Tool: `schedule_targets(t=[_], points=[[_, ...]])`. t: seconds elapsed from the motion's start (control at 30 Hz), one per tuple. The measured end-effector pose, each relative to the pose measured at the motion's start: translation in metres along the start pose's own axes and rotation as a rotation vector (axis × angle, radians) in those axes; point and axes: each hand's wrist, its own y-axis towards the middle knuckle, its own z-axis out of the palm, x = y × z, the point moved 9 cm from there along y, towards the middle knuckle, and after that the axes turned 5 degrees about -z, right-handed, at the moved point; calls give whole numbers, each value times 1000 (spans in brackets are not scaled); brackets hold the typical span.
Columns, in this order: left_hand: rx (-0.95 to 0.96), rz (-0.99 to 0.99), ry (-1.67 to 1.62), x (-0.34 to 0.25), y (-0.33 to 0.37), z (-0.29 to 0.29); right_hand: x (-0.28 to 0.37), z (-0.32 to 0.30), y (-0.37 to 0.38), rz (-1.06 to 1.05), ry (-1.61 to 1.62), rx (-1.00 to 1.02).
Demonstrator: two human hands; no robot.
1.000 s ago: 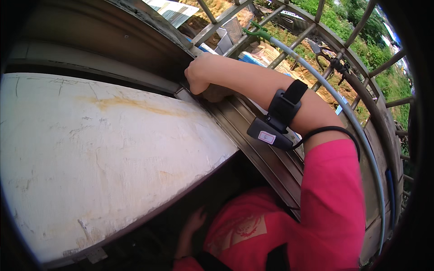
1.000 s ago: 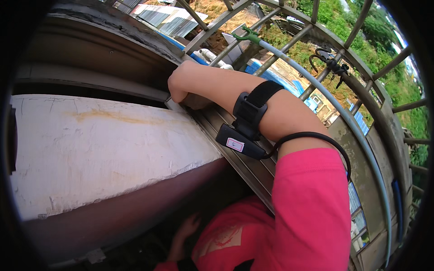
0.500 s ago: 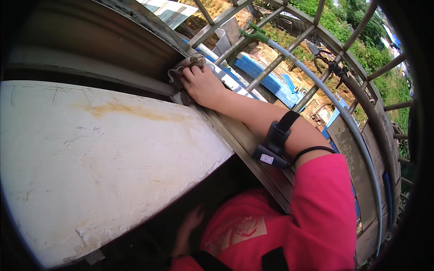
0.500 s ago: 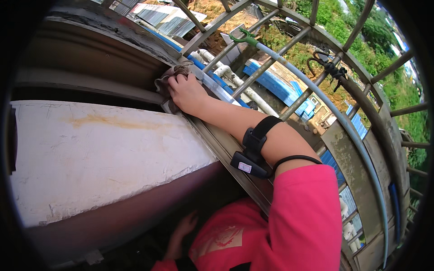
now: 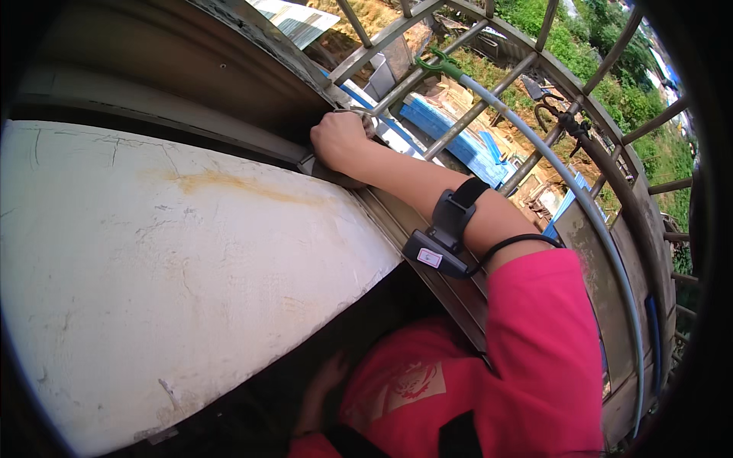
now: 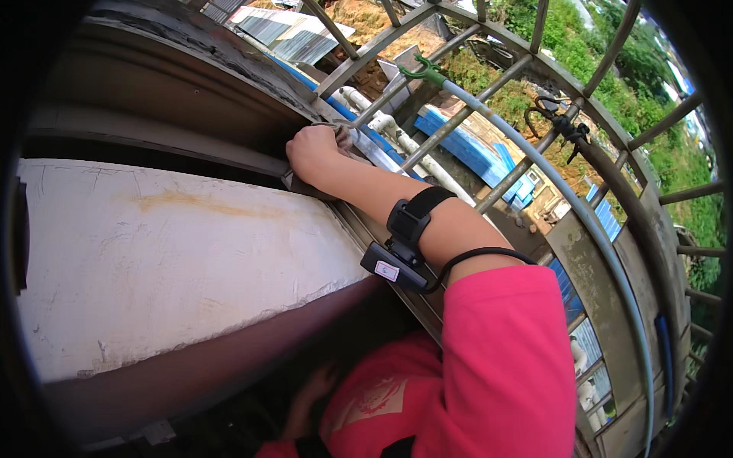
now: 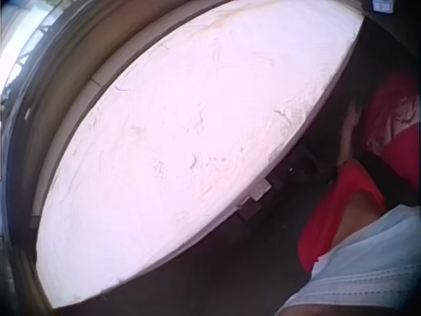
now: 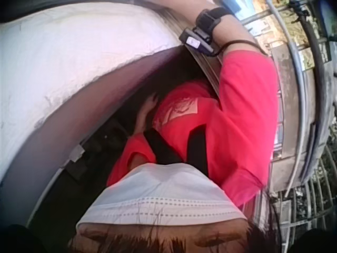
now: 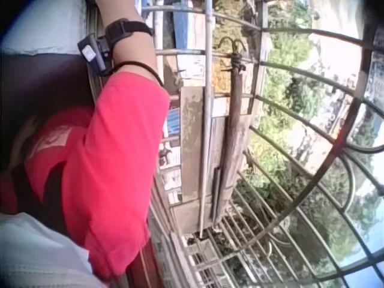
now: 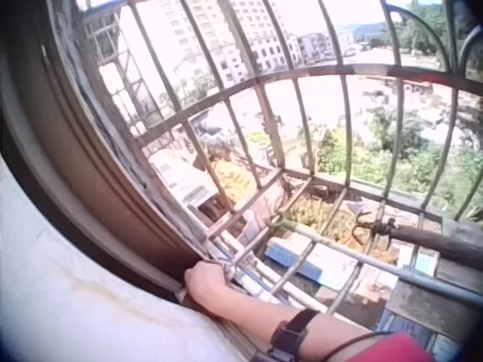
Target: Cleaning the metal frames and tracks of a sliding window using a cloth.
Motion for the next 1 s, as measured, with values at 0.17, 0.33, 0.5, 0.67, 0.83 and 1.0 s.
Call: schedule_targets(t=[0.17,0.33,0.5,0.67,0.83,1.0], points=[[-78,40,2,-4,2,-8,-25,-17,-13,255,428,-200],[-97,33,-13,-20,-11,-15,16,-140,-8,-137,426,-619],[-137,105,-60,-17,-9,-12,-26,-189,-25,-310,1130,-677],[-74,113,-30,-11,-3,-1,-72,-94,-57,-236,2497,-328],[-53,74,-2,-20,-6,-8,-89,-17,-61,387,1748,-462],[-51,13,6,-24,-9,-14,-17,-48,-51,-421,592,-576]])
